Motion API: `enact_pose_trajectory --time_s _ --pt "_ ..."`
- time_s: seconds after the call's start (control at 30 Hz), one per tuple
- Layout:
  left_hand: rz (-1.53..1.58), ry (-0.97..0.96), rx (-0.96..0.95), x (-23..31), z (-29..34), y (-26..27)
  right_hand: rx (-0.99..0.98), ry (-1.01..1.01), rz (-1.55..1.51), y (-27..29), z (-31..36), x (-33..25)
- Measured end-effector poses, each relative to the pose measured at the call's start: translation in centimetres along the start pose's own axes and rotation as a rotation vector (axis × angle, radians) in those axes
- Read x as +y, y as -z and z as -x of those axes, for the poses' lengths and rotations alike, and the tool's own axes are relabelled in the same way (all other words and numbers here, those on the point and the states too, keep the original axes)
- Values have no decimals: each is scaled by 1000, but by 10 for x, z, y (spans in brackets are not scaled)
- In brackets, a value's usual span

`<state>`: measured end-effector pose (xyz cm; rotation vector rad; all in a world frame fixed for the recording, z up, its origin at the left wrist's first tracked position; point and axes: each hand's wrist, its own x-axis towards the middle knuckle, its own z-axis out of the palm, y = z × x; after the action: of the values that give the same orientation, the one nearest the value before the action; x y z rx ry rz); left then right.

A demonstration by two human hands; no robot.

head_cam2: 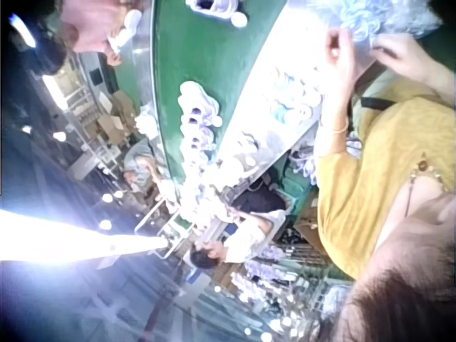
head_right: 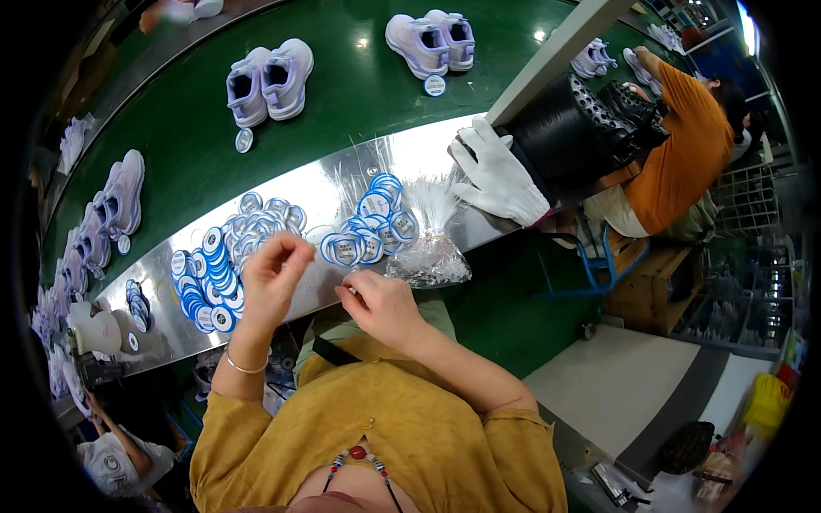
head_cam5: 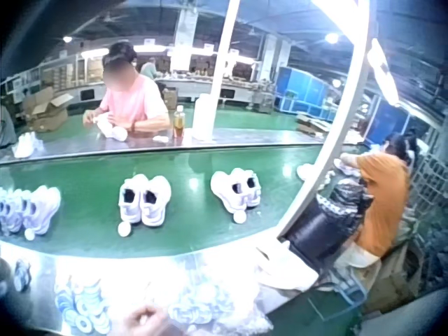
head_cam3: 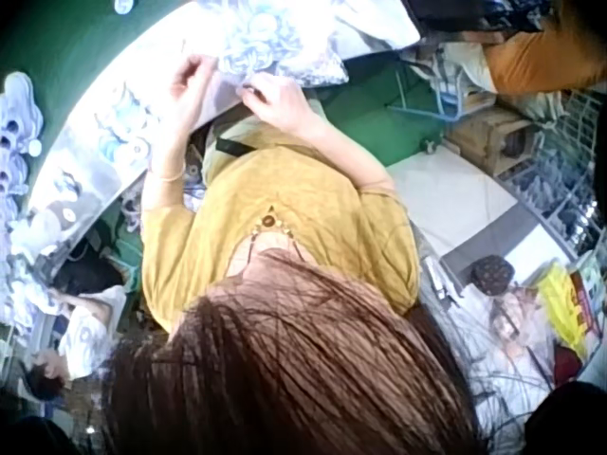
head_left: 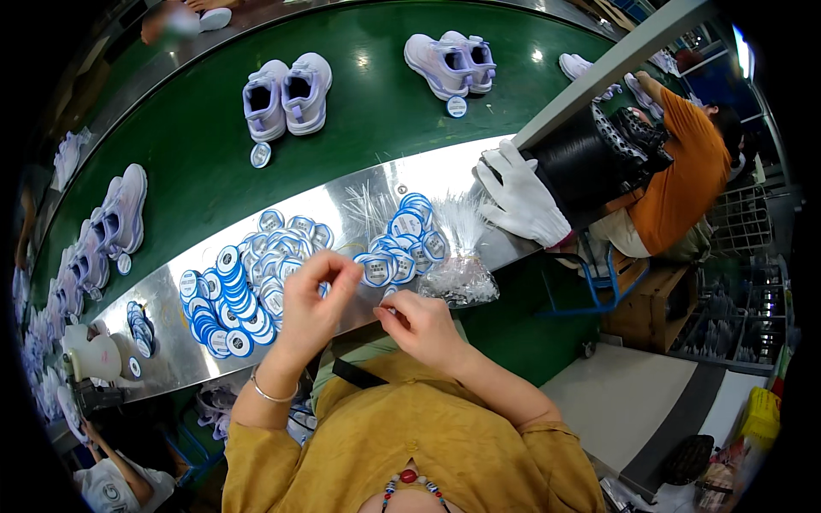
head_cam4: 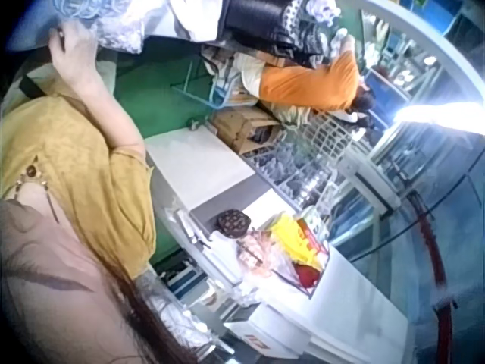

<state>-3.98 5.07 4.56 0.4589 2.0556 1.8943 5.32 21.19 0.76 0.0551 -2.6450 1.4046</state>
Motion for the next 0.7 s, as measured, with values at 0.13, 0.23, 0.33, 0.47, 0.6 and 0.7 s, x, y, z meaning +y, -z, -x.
enact_pose_trajectory --time_s 0.13,0.23,0.33,0.47,0.6,0.7 --pt "-32 7 64 -12 -40 -1 -84 -197 -35 6 -8 4" --pt "-83 12 87 -24 -64 -3 -106 -405 -205 -1 -16 14" --pt "-147 -21 93 -53 -87 -6 -56 -453 -298 0 -22 20" --pt "-262 -32 102 -66 -102 -5 113 -372 -231 24 -35 36" --pt "-728 -407 409 -64 -98 -13 308 -291 100 78 -78 66" --pt "-669 -508 332 -44 -80 -40 271 -305 296 100 -110 99"
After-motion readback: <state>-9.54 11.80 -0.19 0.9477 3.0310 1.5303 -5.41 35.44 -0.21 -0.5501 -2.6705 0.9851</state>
